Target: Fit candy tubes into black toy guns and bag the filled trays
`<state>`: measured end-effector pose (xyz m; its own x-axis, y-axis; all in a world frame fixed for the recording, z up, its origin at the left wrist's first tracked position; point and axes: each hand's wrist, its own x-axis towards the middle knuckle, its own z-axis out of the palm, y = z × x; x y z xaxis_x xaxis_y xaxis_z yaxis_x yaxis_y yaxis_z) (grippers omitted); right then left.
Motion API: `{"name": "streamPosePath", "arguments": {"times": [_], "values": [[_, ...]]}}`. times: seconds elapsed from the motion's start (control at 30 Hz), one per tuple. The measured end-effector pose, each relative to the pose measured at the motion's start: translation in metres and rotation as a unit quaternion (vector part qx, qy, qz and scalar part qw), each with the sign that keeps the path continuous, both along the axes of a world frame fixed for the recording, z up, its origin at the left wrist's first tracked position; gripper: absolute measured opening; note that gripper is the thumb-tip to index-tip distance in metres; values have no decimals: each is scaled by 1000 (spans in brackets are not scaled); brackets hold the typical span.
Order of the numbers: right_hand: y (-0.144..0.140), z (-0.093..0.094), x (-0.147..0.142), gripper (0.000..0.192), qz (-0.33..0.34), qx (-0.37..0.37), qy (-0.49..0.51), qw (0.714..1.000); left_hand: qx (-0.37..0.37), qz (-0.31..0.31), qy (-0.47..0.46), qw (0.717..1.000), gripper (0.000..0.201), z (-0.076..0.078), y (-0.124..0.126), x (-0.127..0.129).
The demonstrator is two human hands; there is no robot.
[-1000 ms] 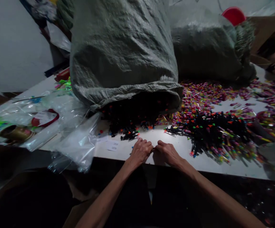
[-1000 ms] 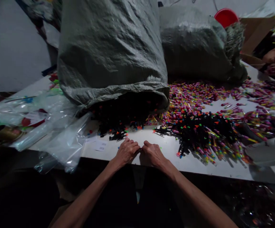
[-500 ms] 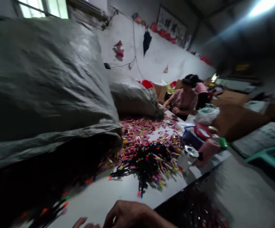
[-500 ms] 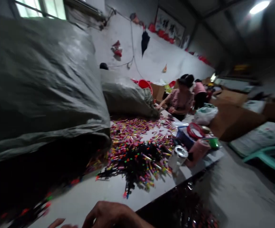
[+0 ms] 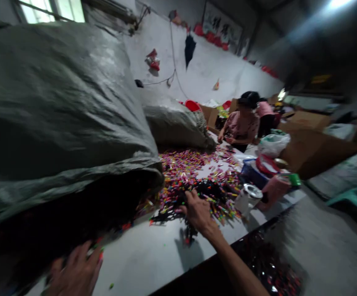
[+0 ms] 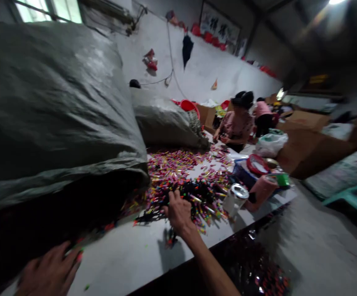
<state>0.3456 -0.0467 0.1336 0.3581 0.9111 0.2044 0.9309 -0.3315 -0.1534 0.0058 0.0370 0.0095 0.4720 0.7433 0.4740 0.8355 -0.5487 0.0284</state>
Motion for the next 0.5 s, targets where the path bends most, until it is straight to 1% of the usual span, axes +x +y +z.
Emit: {"name": "streamPosePath", "arguments": {"times": [0.03,0.07,0.13,0.2,0.23,0.27,0.3,0.33,0.37,0.4,0.43,0.47,0.5], "values": [[2,0,-4,38,11,8,0,1000,7,-12,34,999,31,6,-4,2],[4,-3,-11,37,42,10,12,999,4,-13,47,999,30,13,-8,6],[12,-15,-30,29,133,-11,53,990,-17,-22,26,999,27,27,-17,16],[24,-30,-52,21,208,-53,87,973,-33,4,-62,998,26,39,-24,26],[32,-37,-63,19,223,-73,96,967,-47,28,-128,990,24,45,-27,30],[41,-43,-74,18,226,-88,100,965,-64,59,-207,974,24,50,-31,33],[50,-49,-85,17,222,-99,103,964,-89,88,-296,947,24,54,-35,36],[59,-54,-95,17,217,-106,105,965,-124,112,-390,906,25,58,-40,40],[68,-58,-104,19,209,-110,107,966,-169,128,-484,849,26,62,-45,43],[76,-62,-113,22,201,-112,109,967,-220,136,-569,781,27,65,-50,47],[83,-65,-120,26,190,-113,110,969,-270,139,-639,706,28,67,-54,51],[89,-69,-126,30,176,-115,110,972,-311,141,-693,634,29,68,-59,56],[93,-71,-130,32,160,-116,110,974,-347,142,-731,570,30,69,-62,59]]}}
